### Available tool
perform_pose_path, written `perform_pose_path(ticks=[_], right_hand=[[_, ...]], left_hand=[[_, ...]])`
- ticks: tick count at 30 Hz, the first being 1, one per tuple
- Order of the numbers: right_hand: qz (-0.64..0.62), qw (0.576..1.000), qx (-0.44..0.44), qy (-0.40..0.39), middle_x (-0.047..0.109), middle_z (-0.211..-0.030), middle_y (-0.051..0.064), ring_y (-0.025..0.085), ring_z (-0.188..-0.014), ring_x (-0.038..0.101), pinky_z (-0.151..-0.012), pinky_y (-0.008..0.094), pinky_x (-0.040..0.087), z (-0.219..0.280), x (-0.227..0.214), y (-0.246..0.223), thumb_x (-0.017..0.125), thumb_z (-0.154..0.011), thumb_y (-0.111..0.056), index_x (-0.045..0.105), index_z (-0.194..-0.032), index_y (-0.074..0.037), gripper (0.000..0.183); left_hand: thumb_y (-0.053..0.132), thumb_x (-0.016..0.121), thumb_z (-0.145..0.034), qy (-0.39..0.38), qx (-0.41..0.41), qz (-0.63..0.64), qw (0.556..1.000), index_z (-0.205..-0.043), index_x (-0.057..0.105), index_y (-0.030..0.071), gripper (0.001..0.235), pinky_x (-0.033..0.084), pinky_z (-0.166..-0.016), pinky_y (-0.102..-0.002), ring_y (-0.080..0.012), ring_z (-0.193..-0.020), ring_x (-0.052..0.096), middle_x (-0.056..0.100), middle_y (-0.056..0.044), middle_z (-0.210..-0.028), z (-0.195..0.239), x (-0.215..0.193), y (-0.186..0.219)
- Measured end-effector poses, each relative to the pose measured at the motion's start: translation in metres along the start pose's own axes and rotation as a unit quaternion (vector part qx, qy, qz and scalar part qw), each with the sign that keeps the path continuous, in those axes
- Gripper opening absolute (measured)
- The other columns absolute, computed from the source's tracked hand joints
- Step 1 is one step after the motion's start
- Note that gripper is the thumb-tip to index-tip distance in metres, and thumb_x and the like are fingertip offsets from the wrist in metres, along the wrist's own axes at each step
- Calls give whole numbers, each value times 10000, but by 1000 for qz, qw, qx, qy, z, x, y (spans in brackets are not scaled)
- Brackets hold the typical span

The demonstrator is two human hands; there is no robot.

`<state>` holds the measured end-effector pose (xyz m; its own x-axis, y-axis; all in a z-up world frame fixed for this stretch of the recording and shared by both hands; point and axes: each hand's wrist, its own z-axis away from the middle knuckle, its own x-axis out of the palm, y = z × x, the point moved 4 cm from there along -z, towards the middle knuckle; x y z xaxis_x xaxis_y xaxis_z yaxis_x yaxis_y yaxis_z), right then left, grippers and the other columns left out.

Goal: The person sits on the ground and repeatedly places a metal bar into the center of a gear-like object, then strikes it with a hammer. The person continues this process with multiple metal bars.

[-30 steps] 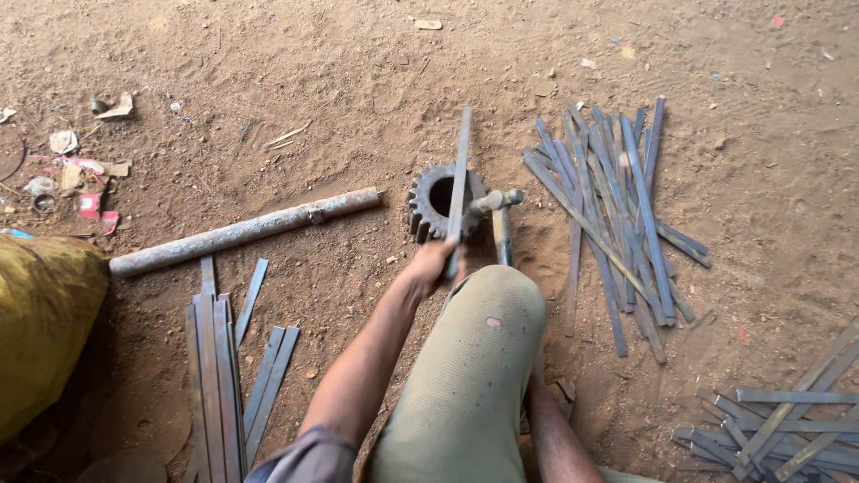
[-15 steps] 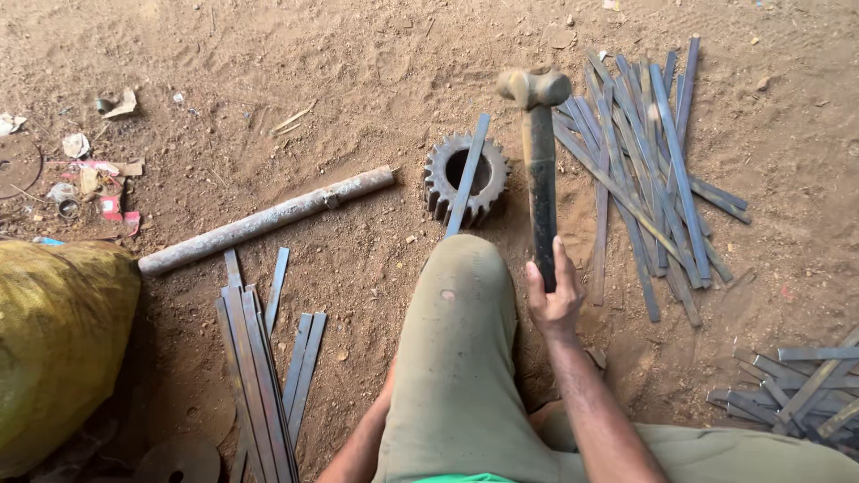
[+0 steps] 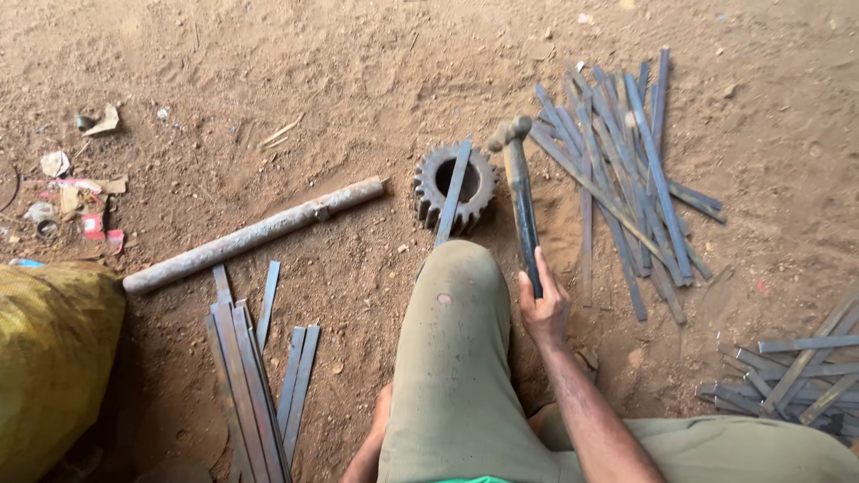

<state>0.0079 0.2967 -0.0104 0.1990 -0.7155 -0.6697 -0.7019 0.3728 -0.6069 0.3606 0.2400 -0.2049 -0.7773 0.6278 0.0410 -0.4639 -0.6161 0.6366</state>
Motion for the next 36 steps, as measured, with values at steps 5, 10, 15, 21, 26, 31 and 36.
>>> perform_pose_path(ticks=[5,10,15,21,26,31,36], right_hand=[[8,980,161,-114,758,-988,165,262,-777,754,-664,384,636,11,18,27,635,-979,-223,486,-1534,-115,585],[1,984,124,-124,733,-1145,215,313,-959,752,-738,422,643,23,29,43,634,-990,-178,444,-1556,-135,598],[5,952,249,-178,717,-1105,229,360,-912,722,-774,498,593,27,47,63,614,-960,-237,370,-1565,-113,664],[0,944,285,-166,732,-874,160,254,-760,699,-702,446,554,24,44,68,657,-984,-480,681,-1136,-48,459],[-137,963,200,-121,651,-840,150,187,-664,638,-535,365,564,5,27,27,633,-978,-491,616,-1239,-29,531],[-228,967,-112,15,673,-979,136,111,-699,660,-544,263,575,-35,10,-16,581,-1133,-276,347,-1561,-37,543],[-52,995,-69,-47,731,-1102,198,86,-636,678,-438,221,553,-29,34,-6,619,-1046,-213,450,-1560,-175,542]], left_hand=[[398,628,-866,67,54,-212,974,-1115,743,1,483,548,-800,-370,-183,-845,694,753,-112,-941,-3,-17,-9],[679,380,-1028,49,-90,-270,957,-926,709,1,761,440,-601,-387,-174,-617,497,570,-44,-688,4,-32,-7],[631,233,-1044,-44,-71,-113,990,-778,637,99,719,463,-494,-348,-129,-519,496,525,19,-587,-10,-31,30],[580,366,-1040,42,-47,-38,997,-717,524,82,614,358,-421,-359,-161,-452,444,477,-11,-564,-4,-37,31],[590,346,-1043,60,-26,-68,996,-782,667,7,715,412,-516,-365,-154,-551,500,582,-27,-613,-7,-30,9],[587,361,-1033,48,-29,-37,998,-838,727,-6,724,476,-602,-377,-160,-632,561,656,-54,-691,-9,-20,-6],[592,345,-1041,45,-35,-65,996,-817,701,-20,742,505,-610,-399,-186,-619,584,661,-94,-688,-7,-14,-9]])
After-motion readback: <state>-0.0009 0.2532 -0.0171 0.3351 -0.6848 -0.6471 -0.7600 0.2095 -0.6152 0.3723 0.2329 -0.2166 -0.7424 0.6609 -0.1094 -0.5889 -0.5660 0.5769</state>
